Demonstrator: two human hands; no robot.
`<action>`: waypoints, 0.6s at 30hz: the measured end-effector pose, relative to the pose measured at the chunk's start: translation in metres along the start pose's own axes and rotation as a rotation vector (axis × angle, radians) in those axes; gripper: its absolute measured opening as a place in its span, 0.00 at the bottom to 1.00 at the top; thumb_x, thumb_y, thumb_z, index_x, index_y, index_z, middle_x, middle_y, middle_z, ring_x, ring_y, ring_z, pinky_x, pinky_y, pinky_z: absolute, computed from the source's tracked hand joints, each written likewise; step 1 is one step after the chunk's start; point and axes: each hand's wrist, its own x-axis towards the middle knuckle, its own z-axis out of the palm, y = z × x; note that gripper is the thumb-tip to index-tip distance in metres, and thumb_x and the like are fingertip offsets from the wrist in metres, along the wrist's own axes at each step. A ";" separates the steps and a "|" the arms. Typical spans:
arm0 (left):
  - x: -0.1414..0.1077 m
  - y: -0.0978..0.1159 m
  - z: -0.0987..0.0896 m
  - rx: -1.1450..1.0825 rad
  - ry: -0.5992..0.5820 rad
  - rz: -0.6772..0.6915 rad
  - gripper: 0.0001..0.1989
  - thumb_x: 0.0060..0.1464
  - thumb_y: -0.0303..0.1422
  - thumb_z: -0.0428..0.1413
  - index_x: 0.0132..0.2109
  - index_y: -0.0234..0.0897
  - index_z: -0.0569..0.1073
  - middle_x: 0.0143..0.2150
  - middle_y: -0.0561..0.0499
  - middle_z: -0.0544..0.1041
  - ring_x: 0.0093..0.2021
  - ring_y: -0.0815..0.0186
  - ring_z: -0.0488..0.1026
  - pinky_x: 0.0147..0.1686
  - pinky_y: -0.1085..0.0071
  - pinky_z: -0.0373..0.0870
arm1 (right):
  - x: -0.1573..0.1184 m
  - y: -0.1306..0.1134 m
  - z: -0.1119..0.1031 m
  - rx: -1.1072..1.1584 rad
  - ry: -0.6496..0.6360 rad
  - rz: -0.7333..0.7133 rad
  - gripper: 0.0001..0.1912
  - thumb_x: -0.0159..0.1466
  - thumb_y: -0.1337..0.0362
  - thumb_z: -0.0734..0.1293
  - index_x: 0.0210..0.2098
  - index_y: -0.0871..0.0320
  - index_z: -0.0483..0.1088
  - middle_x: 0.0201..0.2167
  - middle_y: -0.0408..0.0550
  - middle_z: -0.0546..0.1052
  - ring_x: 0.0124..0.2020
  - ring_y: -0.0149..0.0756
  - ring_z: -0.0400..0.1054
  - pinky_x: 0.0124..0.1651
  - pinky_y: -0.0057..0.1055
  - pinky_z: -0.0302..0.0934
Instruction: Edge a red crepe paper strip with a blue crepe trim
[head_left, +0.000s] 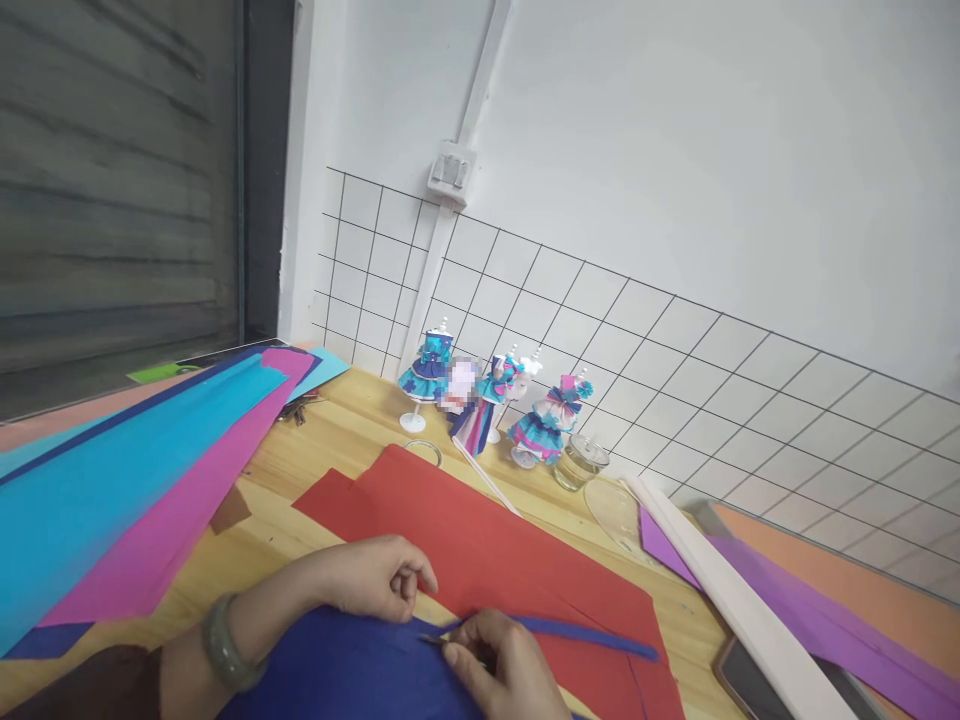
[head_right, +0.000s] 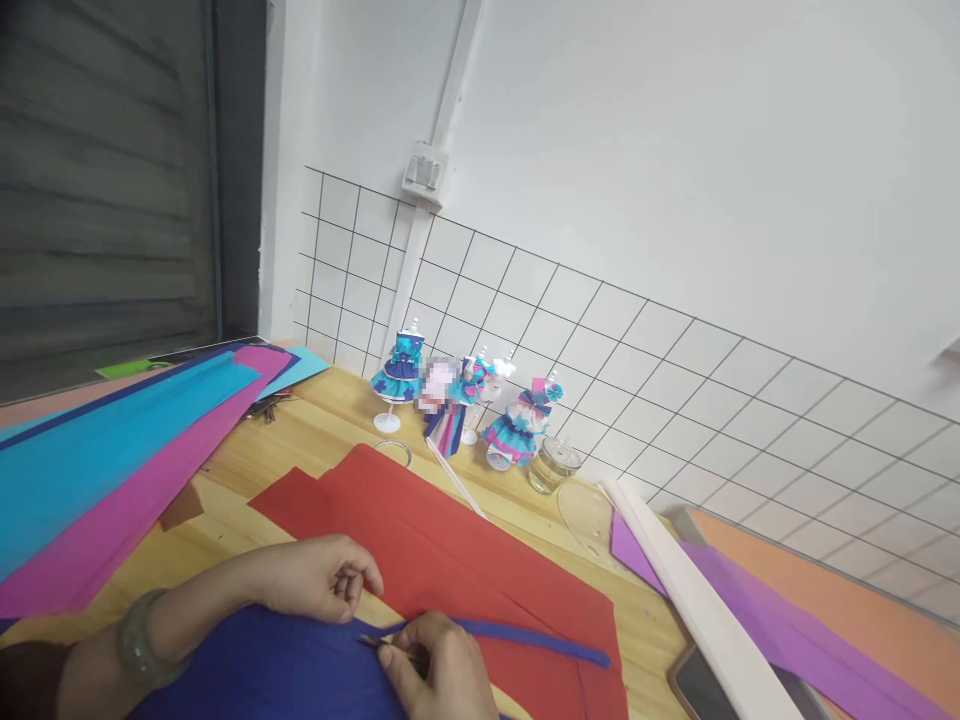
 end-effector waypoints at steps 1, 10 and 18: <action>0.000 -0.001 0.000 -0.013 -0.004 0.000 0.20 0.39 0.27 0.55 0.44 0.36 0.73 0.28 0.55 0.74 0.28 0.69 0.70 0.28 0.77 0.64 | 0.000 -0.001 -0.001 -0.010 -0.019 0.005 0.13 0.58 0.56 0.62 0.29 0.58 0.72 0.27 0.46 0.76 0.29 0.34 0.68 0.30 0.25 0.55; 0.002 -0.002 -0.002 -0.062 -0.028 0.011 0.21 0.36 0.26 0.57 0.44 0.38 0.74 0.28 0.56 0.74 0.27 0.70 0.70 0.28 0.78 0.64 | 0.005 -0.025 -0.009 -0.070 -0.038 0.033 0.10 0.57 0.58 0.63 0.30 0.57 0.72 0.28 0.44 0.77 0.29 0.34 0.69 0.30 0.25 0.54; 0.002 -0.003 -0.003 -0.093 -0.044 0.021 0.21 0.36 0.26 0.58 0.44 0.37 0.74 0.28 0.56 0.75 0.28 0.69 0.71 0.29 0.76 0.65 | 0.004 -0.031 -0.002 -0.099 -0.020 0.047 0.10 0.57 0.58 0.63 0.29 0.57 0.72 0.26 0.44 0.76 0.28 0.33 0.67 0.28 0.24 0.52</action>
